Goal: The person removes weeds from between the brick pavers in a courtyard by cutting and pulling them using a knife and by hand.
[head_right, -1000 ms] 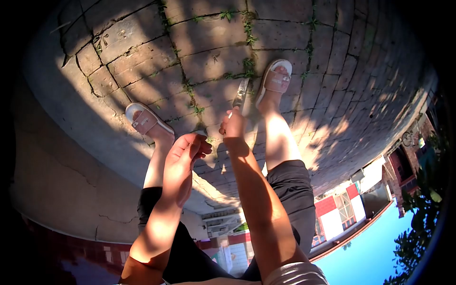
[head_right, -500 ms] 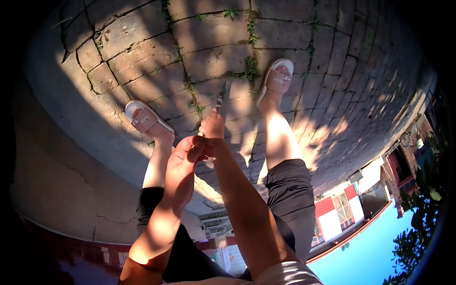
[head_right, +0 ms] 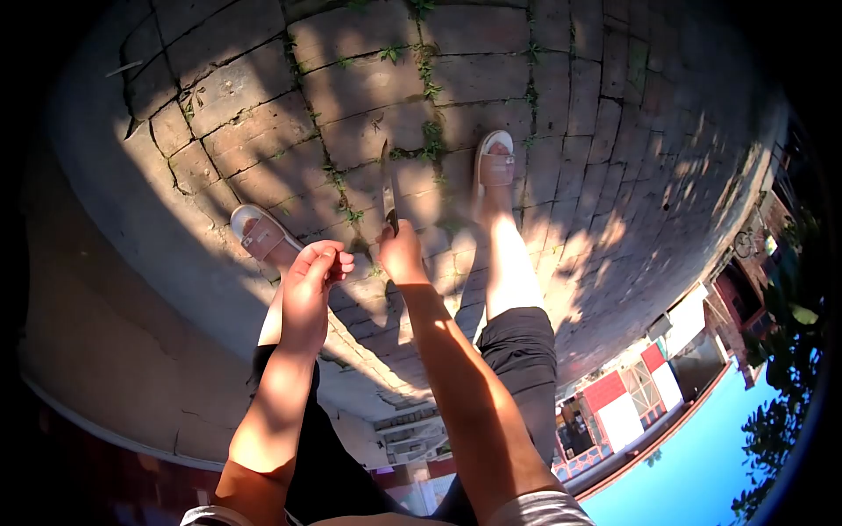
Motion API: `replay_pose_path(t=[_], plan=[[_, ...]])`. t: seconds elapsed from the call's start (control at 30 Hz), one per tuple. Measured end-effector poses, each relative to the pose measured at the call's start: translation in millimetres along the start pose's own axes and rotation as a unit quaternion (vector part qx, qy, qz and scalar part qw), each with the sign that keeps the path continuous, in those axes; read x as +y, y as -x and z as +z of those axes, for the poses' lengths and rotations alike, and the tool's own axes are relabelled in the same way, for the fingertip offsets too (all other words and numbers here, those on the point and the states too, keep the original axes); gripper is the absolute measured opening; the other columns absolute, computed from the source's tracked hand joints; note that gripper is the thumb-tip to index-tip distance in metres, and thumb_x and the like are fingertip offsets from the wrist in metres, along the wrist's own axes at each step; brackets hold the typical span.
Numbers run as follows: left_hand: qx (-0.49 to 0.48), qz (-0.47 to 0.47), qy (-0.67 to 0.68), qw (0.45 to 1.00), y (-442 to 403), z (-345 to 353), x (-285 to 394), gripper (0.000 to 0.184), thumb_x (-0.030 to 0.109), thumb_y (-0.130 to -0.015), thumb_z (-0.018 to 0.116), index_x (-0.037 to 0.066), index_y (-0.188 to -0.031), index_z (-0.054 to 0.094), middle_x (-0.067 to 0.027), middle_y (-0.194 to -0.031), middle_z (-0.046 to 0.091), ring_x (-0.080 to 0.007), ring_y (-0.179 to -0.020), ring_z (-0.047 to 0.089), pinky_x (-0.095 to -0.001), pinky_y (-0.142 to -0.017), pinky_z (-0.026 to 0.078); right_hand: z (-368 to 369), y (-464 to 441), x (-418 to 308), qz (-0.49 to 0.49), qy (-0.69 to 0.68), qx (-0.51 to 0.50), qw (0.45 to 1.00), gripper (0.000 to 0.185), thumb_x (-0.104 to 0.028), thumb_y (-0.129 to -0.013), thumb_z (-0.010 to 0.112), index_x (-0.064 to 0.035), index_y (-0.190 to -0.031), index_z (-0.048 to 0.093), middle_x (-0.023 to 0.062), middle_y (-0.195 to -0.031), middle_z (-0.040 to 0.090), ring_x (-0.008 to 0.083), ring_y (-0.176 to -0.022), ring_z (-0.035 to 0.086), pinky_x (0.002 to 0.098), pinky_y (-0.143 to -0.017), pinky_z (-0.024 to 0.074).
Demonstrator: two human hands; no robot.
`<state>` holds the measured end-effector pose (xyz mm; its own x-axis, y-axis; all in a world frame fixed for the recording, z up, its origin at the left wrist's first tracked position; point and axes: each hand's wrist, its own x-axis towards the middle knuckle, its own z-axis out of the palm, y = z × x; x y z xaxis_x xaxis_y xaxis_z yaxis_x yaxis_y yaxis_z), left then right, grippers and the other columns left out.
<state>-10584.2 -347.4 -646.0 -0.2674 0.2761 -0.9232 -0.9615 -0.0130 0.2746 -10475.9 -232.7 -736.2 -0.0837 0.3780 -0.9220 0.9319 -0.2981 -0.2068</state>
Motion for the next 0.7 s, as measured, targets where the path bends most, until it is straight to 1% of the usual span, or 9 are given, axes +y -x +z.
replay_pose_path(t=[0.03,0.07,0.1,0.17,0.27,0.4,0.43,0.6,0.7], plan=[[-0.001,-0.023,-0.006,1.0,5.1,1.7,-5.4,0.016,0.014,-0.093,0.046,0.004,-0.099,0.056,-0.0034,-0.086,0.062,-0.0095,-0.08,0.055,-0.0226,-0.076,0.04,-21.2,-31.5,24.9,-0.135,0.216,0.097,0.962,0.029,-0.023,-0.091,0.043,0.0042,-0.095,0.051,0.0262,-0.081,0.06,0.0376,-0.068,0.062,0.0441,-0.064,0.0482],[-0.001,-0.04,-0.01,0.999,7.9,4.3,-10.1,0.016,0.014,-0.092,0.046,0.004,-0.099,0.056,-0.0035,-0.086,0.062,-0.0095,-0.08,0.055,-0.0228,-0.076,0.04,-43.0,-18.7,-10.4,-0.107,0.266,0.134,0.949,0.035,-0.027,-0.089,0.044,0.0058,-0.092,0.055,0.0314,-0.083,0.059,0.0447,-0.083,0.058,0.0452,-0.075,0.0452],[0.001,-0.05,-0.009,0.999,6.1,8.5,-14.6,0.016,0.014,-0.092,0.046,0.003,-0.099,0.056,-0.0035,-0.086,0.061,-0.0096,-0.08,0.055,-0.023,-0.076,0.04,-61.3,-21.1,-36.3,-0.02,0.297,0.1,0.949,0.036,-0.03,-0.091,0.04,0.0038,-0.095,0.054,0.0278,-0.086,0.06,0.0406,-0.083,0.059,0.0453,-0.071,0.0474],[-0.014,-0.034,-0.001,0.999,15.7,27.5,-6.7,0.016,0.013,-0.093,0.045,0.003,-0.098,0.056,-0.0033,-0.085,0.06,-0.01,-0.08,0.055,-0.0231,-0.077,0.041,-88.3,-49.5,-16.6,-0.137,0.402,0.108,0.899,0.039,-0.031,-0.091,0.037,0.0032,-0.094,0.055,0.0264,-0.086,0.061,0.0394,-0.082,0.06,0.0451,-0.071,0.0478],[0.012,0.001,0.032,0.999,21.9,47.4,-19.5,0.016,0.014,-0.093,0.046,0.003,-0.097,0.056,-0.0033,-0.085,0.06,-0.01,-0.081,0.055,-0.0235,-0.079,0.04,-93.5,-85.0,10.4,-0.19,0.407,0.063,0.891,0.037,-0.03,-0.092,0.035,0.0021,-0.094,0.055,0.0258,-0.086,0.061,0.0411,-0.083,0.059,0.0466,-0.071,0.0473],[0.013,-0.066,-0.01,0.998,18.7,64.0,-60.6,0.017,0.015,-0.093,0.046,0.002,-0.098,0.056,-0.0034,-0.087,0.06,-0.0101,-0.081,0.055,-0.0242,-0.08,0.04,-87.5,-92.5,76.3,-0.054,0.287,0.093,0.952,0.034,-0.029,-0.091,0.037,0.0014,-0.1,0.05,0.0302,-0.088,0.059,0.0472,-0.088,0.055,0.0503,-0.077,0.0435],[0.006,-0.058,-0.023,0.998,20.1,69.8,-67.0,0.017,0.015,-0.093,0.046,0.002,-0.098,0.056,-0.0035,-0.087,0.06,-0.0101,-0.081,0.055,-0.0241,-0.08,0.04,-90.1,-71.3,54.7,-0.043,0.264,0.1,0.958,0.035,-0.028,-0.092,0.037,0.0012,-0.105,0.049,0.0319,-0.09,0.058,0.0473,-0.088,0.055,0.0496,-0.08,0.0427],[0.0,-0.056,-0.051,0.997,10.8,91.2,-85.2,0.017,0.014,-0.093,0.046,0.002,-0.1,0.055,-0.004,-0.087,0.061,-0.0107,-0.082,0.055,-0.0241,-0.079,0.04,-96.1,-90.5,47.1,-0.143,0.203,0.055,0.967,0.034,-0.027,-0.093,0.036,0.0004,-0.107,0.05,0.0303,-0.094,0.058,0.0469,-0.089,0.055,0.0484,-0.079,0.0432],[0.013,-0.05,-0.064,0.997,2.4,91.4,-90.8,0.016,0.014,-0.093,0.046,0.002,-0.099,0.055,-0.0042,-0.087,0.061,-0.0108,-0.082,0.055,-0.024,-0.079,0.041,-118.7,-102.7,60.2,-0.111,0.183,0.071,0.974,0.036,-0.028,-0.093,0.037,0.0005,-0.11,0.05,0.0291,-0.093,0.059,0.046,-0.09,0.055,0.0473,-0.079,0.0433]])
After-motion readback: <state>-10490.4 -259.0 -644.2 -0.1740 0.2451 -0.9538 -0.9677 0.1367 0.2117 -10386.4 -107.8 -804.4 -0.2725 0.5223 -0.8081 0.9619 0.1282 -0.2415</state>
